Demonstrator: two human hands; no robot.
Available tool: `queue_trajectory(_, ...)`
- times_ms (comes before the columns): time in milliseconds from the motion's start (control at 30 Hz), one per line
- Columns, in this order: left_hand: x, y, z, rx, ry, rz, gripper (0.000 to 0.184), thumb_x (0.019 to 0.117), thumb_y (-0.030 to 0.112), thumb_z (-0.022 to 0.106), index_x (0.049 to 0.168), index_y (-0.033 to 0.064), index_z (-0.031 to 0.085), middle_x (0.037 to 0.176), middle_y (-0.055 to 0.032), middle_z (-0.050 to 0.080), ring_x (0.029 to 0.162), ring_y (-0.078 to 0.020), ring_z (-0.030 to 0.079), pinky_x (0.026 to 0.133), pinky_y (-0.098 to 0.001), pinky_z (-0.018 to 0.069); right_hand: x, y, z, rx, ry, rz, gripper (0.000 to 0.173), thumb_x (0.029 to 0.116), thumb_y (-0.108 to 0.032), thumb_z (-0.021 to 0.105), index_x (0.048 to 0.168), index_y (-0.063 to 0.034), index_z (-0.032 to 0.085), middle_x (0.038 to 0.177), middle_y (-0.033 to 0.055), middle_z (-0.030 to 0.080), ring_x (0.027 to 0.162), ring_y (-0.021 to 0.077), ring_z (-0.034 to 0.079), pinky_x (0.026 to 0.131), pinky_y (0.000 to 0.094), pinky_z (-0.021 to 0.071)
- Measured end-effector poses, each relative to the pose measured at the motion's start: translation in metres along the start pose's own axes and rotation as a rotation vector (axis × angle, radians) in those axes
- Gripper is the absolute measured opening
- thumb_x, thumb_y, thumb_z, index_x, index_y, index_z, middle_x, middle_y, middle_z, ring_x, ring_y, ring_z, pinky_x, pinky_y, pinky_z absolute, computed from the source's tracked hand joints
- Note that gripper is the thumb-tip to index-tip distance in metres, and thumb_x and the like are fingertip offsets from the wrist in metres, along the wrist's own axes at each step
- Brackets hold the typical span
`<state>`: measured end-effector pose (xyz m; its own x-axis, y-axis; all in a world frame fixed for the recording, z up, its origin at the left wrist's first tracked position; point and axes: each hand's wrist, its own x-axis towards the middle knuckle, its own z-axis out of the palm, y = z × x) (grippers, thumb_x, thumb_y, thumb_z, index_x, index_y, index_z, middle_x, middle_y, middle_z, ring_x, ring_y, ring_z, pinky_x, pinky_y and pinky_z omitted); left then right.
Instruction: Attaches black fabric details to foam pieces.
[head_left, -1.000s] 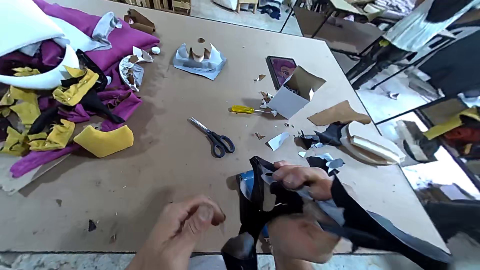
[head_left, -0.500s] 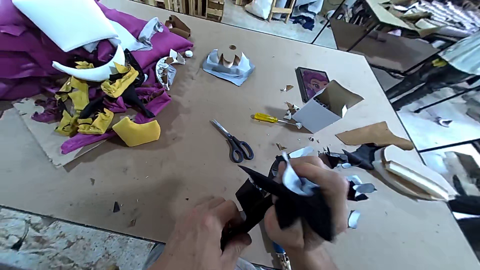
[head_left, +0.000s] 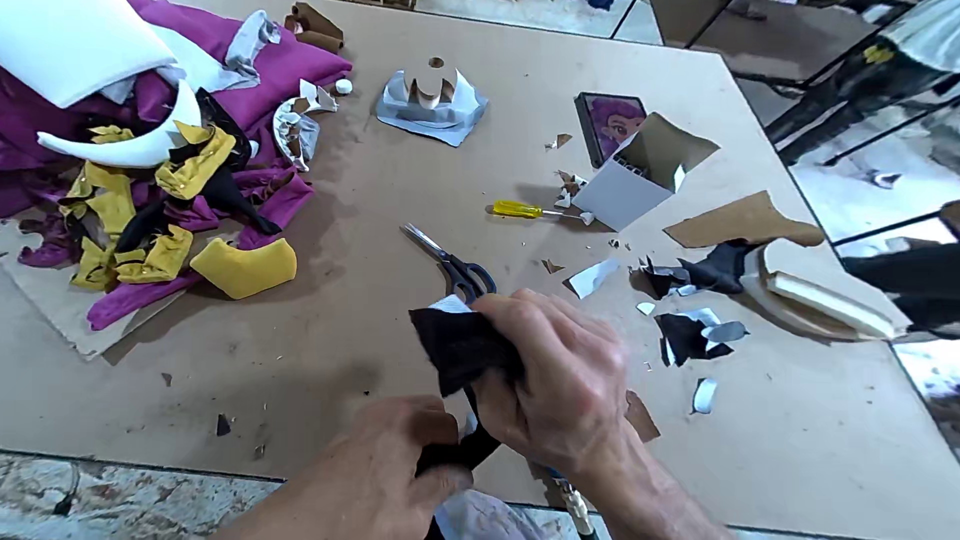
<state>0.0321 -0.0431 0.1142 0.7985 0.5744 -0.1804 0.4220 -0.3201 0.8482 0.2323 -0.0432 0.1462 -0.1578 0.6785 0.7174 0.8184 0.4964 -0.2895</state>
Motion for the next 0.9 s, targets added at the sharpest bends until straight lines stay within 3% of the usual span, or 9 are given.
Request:
queue_trajectory(67, 0.0, -0.005, 0.005, -0.021, 0.073, -0.001, 0.027, 0.0982, 0.038, 0.063, 0.087, 0.0148, 0.071, 0.083, 0.0026, 0.066, 0.075, -0.0062, 0.064, 0.065, -0.0299, 0.0554, 0.004, 0.002, -0.002, -0.031, -0.058, 0.004, 0.021, 0.0929, -0.022, 0.054, 0.098, -0.0097, 0.071, 0.065, -0.0014, 0.052, 0.056, 0.0126, 0.052, 0.049, 0.0278, 0.0394)
queue_trajectory(167, 0.002, -0.009, 0.007, -0.155, 0.134, -0.059, 0.022, 0.0985, 0.035, 0.064, 0.091, 0.0163, 0.073, 0.082, 0.0068, 0.068, 0.071, -0.0015, 0.063, 0.062, -0.0248, 0.0545, 0.009, 0.008, -0.005, -0.045, -0.066, 0.043, 0.019, 0.0912, -0.021, 0.054, 0.097, -0.0103, 0.07, 0.066, -0.0014, 0.054, 0.056, 0.0123, 0.053, 0.048, 0.0284, 0.0396)
queue_trajectory(333, 0.01, -0.02, 0.007, -0.403, 0.153, -0.173, 0.016, 0.0943, 0.028, 0.07, 0.09, 0.0138, 0.074, 0.077, 0.0067, 0.069, 0.069, -0.0012, 0.064, 0.062, -0.0213, 0.0548, 0.007, 0.014, 0.004, -0.043, -0.046, 0.06, 0.019, 0.0902, -0.02, 0.055, 0.096, -0.0103, 0.07, 0.068, -0.0005, 0.057, 0.058, 0.0134, 0.055, 0.048, 0.0292, 0.041)
queue_trajectory(500, 0.016, -0.028, -0.008, -0.576, -0.009, -0.215, 0.013, 0.0987, 0.023, 0.065, 0.094, 0.0125, 0.071, 0.079, 0.0074, 0.067, 0.071, -0.0005, 0.064, 0.066, -0.0198, 0.0546, 0.01, 0.017, 0.013, -0.04, -0.084, 0.066, 0.021, 0.0896, -0.019, 0.055, 0.1, -0.0097, 0.071, 0.069, 0.0003, 0.06, 0.059, 0.0149, 0.058, 0.049, 0.0306, 0.0427)
queue_trajectory(600, 0.008, -0.038, -0.02, -0.547, -0.032, 0.005, 0.035, 0.1095, 0.035, 0.043, 0.095, 0.0149, 0.068, 0.082, 0.0107, 0.063, 0.078, 0.0033, 0.06, 0.072, -0.0188, 0.0521, 0.018, 0.015, 0.012, -0.113, -0.146, 0.113, 0.021, 0.0934, -0.021, 0.055, 0.102, -0.0105, 0.07, 0.068, 0.001, 0.058, 0.058, 0.0175, 0.058, 0.047, 0.0331, 0.0416)
queue_trajectory(633, 0.003, -0.042, -0.023, -0.581, -0.008, 0.084, 0.046, 0.1103, 0.044, 0.036, 0.098, 0.016, 0.071, 0.09, 0.0102, 0.069, 0.088, 0.0023, 0.065, 0.082, -0.0217, 0.0548, 0.021, 0.015, 0.01, -0.13, -0.157, 0.13, 0.021, 0.0941, -0.022, 0.054, 0.103, -0.0107, 0.07, 0.069, 0.0011, 0.058, 0.058, 0.0174, 0.057, 0.047, 0.0332, 0.0408)
queue_trajectory(700, -0.003, -0.048, -0.028, -0.662, -0.025, 0.226, 0.065, 0.1055, 0.062, 0.029, 0.108, 0.013, 0.072, 0.107, 0.0046, 0.072, 0.107, -0.0035, 0.064, 0.097, -0.0276, 0.0514, 0.025, 0.014, 0.006, -0.147, -0.159, 0.15, 0.022, 0.093, -0.021, 0.053, 0.104, -0.0106, 0.07, 0.069, 0.0005, 0.058, 0.057, 0.0169, 0.057, 0.046, 0.0331, 0.0399)
queue_trajectory(800, -0.011, -0.041, -0.03, -0.377, -0.04, 0.265, 0.076, 0.0928, 0.077, 0.046, 0.113, 0.0083, 0.07, 0.113, -0.0042, 0.067, 0.112, -0.0109, 0.061, 0.099, -0.0331, 0.0508, 0.026, 0.009, 0.006, -0.165, -0.166, 0.143, 0.022, 0.0933, -0.021, 0.053, 0.104, -0.0108, 0.07, 0.07, 0.0012, 0.058, 0.058, 0.0184, 0.058, 0.046, 0.0343, 0.0404)
queue_trajectory(900, -0.018, -0.025, -0.022, -0.044, 0.066, 0.098, 0.05, 0.0885, 0.06, 0.068, 0.103, 0.012, 0.072, 0.105, -0.002, 0.07, 0.101, -0.0092, 0.066, 0.088, -0.0344, 0.0571, 0.023, 0.005, 0.006, -0.168, -0.154, 0.118, 0.022, 0.0921, -0.02, 0.053, 0.103, -0.0108, 0.069, 0.07, 0.0013, 0.058, 0.058, 0.0184, 0.057, 0.047, 0.0344, 0.0401)
